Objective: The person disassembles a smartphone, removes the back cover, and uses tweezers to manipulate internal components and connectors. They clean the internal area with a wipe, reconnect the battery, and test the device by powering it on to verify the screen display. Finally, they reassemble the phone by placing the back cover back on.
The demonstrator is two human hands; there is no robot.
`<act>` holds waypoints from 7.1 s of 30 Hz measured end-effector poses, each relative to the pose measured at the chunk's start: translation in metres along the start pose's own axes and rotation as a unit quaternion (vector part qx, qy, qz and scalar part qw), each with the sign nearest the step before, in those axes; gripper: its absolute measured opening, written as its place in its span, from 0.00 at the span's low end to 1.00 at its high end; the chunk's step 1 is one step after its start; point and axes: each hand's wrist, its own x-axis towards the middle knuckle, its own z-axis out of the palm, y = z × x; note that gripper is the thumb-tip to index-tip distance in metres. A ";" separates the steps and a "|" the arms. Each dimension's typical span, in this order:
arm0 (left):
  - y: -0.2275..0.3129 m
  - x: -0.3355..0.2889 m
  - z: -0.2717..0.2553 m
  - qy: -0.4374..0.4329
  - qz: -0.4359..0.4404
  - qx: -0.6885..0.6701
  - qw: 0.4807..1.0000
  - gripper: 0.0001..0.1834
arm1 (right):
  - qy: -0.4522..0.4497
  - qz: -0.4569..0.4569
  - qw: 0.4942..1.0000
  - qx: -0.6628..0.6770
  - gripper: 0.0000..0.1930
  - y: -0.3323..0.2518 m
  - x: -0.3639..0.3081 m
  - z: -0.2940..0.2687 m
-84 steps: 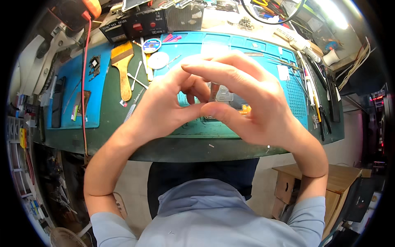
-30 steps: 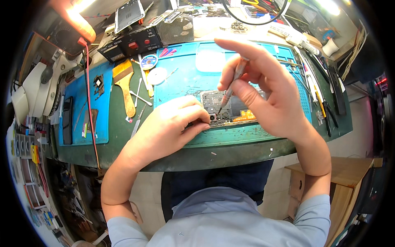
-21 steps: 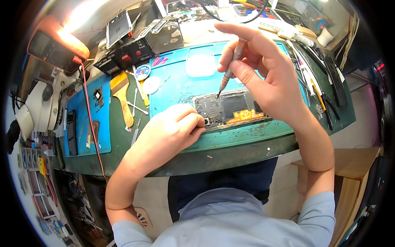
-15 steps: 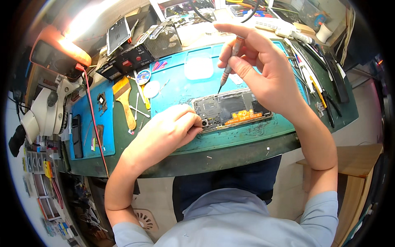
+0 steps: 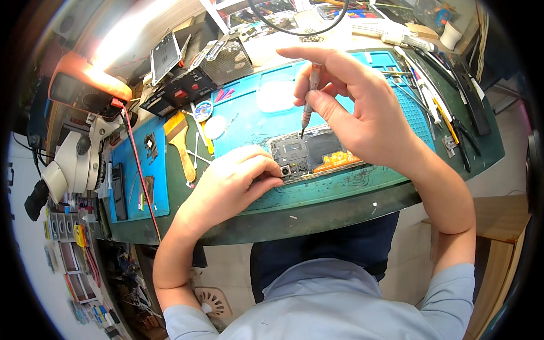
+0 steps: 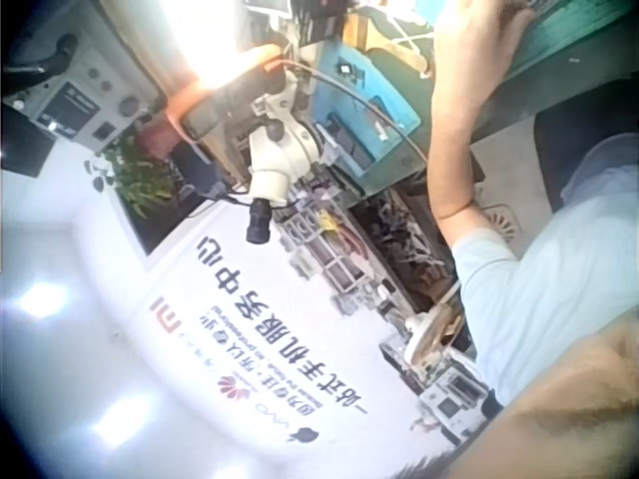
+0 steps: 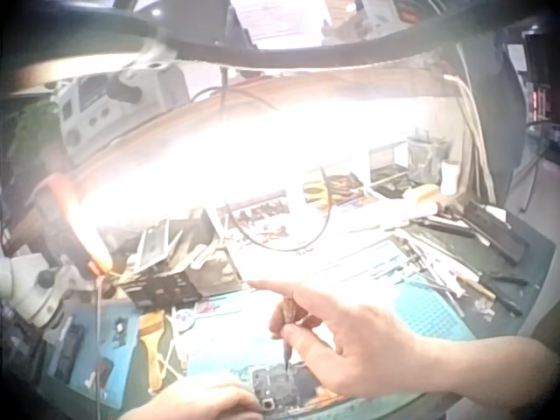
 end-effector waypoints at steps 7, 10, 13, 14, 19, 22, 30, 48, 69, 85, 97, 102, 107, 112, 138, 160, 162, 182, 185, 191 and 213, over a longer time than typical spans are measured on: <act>0.006 0.002 0.000 -0.010 0.027 0.067 0.997 0.08 | -0.012 -0.013 1.000 0.010 0.29 -0.001 -0.001 0.002; 0.006 0.004 -0.004 -0.031 0.021 0.064 0.997 0.08 | -0.029 -0.023 0.999 0.036 0.29 -0.002 -0.005 0.005; 0.000 0.006 -0.008 0.002 0.001 0.012 1.000 0.07 | -0.014 -0.034 0.999 0.025 0.28 -0.001 -0.006 0.007; -0.006 0.007 -0.010 0.042 -0.005 0.044 0.998 0.07 | 0.001 -0.021 0.999 0.040 0.28 0.000 -0.004 0.006; -0.037 0.058 -0.020 0.171 -0.040 0.068 0.982 0.08 | 0.018 0.015 0.998 0.060 0.26 -0.001 -0.002 0.001; -0.046 0.073 -0.019 0.174 -0.001 0.066 0.983 0.08 | -0.020 -0.001 0.997 0.075 0.28 0.001 -0.005 0.009; -0.046 0.044 -0.014 0.191 -0.010 0.069 0.979 0.10 | -0.108 -0.024 0.993 0.030 0.32 -0.003 -0.014 0.019; 0.007 -0.003 0.007 0.115 -0.029 -0.336 0.934 0.39 | -0.126 -0.065 0.990 0.021 0.24 -0.019 -0.015 0.030; 0.004 0.002 0.005 0.079 -0.020 -0.239 0.967 0.42 | -0.104 -0.077 0.991 0.022 0.30 -0.018 -0.014 0.034; 0.008 0.004 0.007 0.093 0.006 -0.201 0.975 0.43 | -0.118 -0.053 0.991 0.015 0.31 -0.017 -0.016 0.034; 0.005 0.005 0.005 0.109 0.001 -0.145 0.983 0.29 | -0.087 -0.105 0.990 -0.024 0.31 -0.016 -0.016 0.036; 0.012 0.007 -0.006 0.068 -0.027 -0.146 0.987 0.21 | -0.101 -0.130 0.985 -0.054 0.31 -0.014 -0.014 0.031; 0.003 0.004 0.001 0.073 0.024 -0.070 0.995 0.16 | -0.091 -0.128 0.986 -0.060 0.32 -0.020 -0.010 0.024; 0.003 0.005 0.012 0.079 0.059 -0.003 0.995 0.09 | -0.077 -0.143 0.984 -0.075 0.31 -0.016 -0.008 0.016; -0.045 0.058 -0.017 0.176 0.027 0.072 0.981 0.06 | -0.005 -0.064 0.998 -0.010 0.28 0.013 -0.006 0.027; -0.025 0.010 -0.018 0.052 -0.071 -0.282 0.955 0.23 | -0.072 -0.100 0.982 -0.143 0.29 -0.006 0.005 0.038; -0.022 0.008 -0.013 0.070 -0.044 -0.293 0.953 0.25 | -0.085 -0.081 0.982 -0.145 0.28 -0.009 0.007 0.040; -0.019 0.019 -0.008 0.085 -0.049 -0.118 0.988 0.21 | -0.090 -0.076 0.982 -0.150 0.32 -0.008 0.006 0.043; -0.024 0.017 -0.001 0.106 -0.033 -0.279 0.954 0.23 | -0.087 -0.022 0.995 -0.043 0.32 -0.004 0.006 0.047; -0.023 0.022 -0.007 0.077 -0.052 -0.162 0.982 0.24 | -0.079 -0.081 0.978 -0.177 0.33 -0.008 0.007 0.044; -0.024 0.015 -0.018 0.036 -0.098 -0.184 0.977 0.18 | -0.071 -0.080 0.987 -0.121 0.30 -0.008 0.006 0.042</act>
